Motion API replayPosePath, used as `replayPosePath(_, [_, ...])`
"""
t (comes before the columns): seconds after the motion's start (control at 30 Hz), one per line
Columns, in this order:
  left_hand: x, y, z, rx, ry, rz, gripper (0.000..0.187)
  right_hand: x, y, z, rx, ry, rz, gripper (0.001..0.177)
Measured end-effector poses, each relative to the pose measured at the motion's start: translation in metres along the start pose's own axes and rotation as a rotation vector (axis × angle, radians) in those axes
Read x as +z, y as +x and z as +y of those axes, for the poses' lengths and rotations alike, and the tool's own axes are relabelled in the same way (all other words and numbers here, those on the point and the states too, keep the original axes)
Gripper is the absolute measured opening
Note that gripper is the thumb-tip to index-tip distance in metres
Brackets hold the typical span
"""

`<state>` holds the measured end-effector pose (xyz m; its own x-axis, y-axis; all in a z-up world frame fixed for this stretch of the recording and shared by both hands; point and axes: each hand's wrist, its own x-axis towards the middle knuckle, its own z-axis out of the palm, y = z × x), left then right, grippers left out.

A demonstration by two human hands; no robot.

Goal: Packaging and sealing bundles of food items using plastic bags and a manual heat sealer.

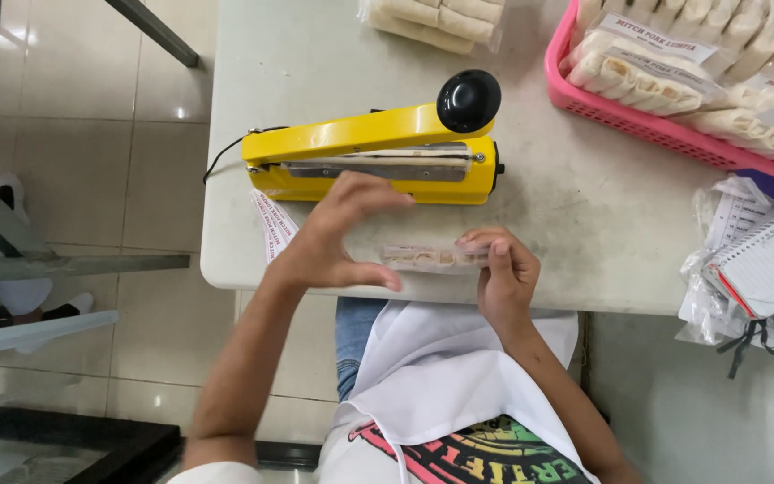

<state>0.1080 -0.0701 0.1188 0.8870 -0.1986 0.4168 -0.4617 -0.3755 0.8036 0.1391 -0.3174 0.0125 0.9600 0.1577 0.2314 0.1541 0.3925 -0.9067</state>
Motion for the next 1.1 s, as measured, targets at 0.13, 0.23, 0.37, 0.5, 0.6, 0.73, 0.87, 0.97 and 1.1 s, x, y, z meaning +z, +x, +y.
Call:
replayPosePath(0.13, [0.064,-0.040,-0.063,-0.178,-0.428,-0.072,0.083,-0.012,0.004,0.018,0.038,0.047,0.052,0.042])
replayPosePath(0.23, [0.091,-0.044,-0.059,-0.331,-0.609,0.121,0.019,-0.012,0.019,0.016,0.148,0.026,0.152,0.034])
replayPosePath(0.37, [0.089,-0.039,-0.060,-0.689,-0.729,0.368,0.035,-0.010,0.084,0.029,-0.038,-0.597,-0.039,0.025])
replayPosePath(0.5, [0.074,-0.031,-0.049,-1.054,-0.876,0.522,0.064,-0.002,0.123,0.060,-0.439,-1.191,-0.150,0.036])
replayPosePath(0.6, [0.070,-0.035,-0.072,-1.105,-0.881,0.536,0.072,0.013,0.155,0.049,0.280,-0.854,0.096,0.044])
replayPosePath(0.73, [0.045,-0.013,-0.034,-1.180,-0.916,0.573,0.050,0.060,0.184,-0.073,0.043,-0.462,-0.003,0.033])
replayPosePath(0.87, [0.039,-0.014,-0.025,-1.199,-0.975,0.548,0.054,0.080,0.186,-0.091,-0.263,-1.244,-0.611,0.030])
replayPosePath(0.97, [0.044,-0.017,-0.033,-1.166,-0.934,0.498,0.065,0.053,0.189,-0.048,-0.216,-1.517,-0.618,0.040])
replayPosePath(1.1, [0.052,-0.027,-0.045,-1.164,-0.871,0.471,0.075,0.025,0.176,-0.002,-0.128,-1.469,-0.479,0.035])
